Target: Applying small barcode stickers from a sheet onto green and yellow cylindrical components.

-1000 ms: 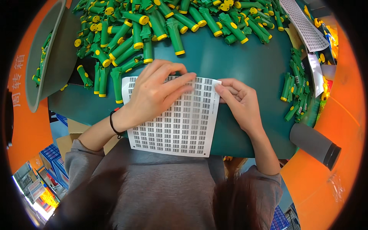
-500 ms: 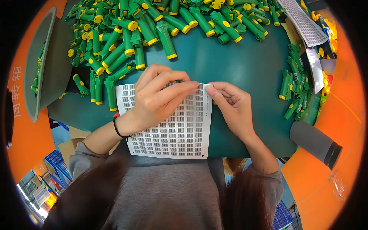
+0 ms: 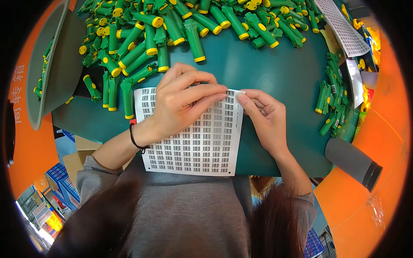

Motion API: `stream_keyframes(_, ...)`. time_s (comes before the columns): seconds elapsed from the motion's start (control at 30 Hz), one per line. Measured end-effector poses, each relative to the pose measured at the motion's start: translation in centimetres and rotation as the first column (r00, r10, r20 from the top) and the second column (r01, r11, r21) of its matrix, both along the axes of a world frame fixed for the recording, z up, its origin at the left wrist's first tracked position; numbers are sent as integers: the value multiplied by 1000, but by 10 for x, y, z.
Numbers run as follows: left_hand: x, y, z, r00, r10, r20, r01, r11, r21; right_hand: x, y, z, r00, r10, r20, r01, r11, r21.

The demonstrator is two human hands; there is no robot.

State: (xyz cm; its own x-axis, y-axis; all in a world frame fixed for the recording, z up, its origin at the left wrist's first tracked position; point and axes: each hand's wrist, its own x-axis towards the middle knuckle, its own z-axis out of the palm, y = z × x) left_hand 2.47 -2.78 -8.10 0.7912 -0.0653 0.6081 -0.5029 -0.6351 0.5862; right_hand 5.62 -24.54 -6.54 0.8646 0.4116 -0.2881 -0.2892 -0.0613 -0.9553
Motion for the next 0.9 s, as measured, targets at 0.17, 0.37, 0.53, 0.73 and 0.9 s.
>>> stream_keyframes(0.17, -1, 0, 3, 998, 33, 48, -34, 999, 22, 0, 0, 1, 999, 45, 30, -44, 999, -14)
stream_keyframes(0.37, -3, -2, 2, 992, 60, 107, -66, 996, 58, -3, -1, 0, 1000, 4, 15, -4, 1000, -22)
stream_keyframes(0.53, -3, -2, -3, 996, 28, 82, -30, 999, 25, -1, 0, -2, 999, 8, 34, -8, 1000, -22)
stream_keyframes(0.73, 3, -2, -3, 998, -26, 49, 28, 999, -31, 0, 1, 1, 999, 4, 38, -3, 999, -32)
stream_keyframes(0.9, 0, 1, 8, 996, -87, 2, 87, 992, -87, 13, -4, 3, 990, 47, 135, -31, 993, -118)
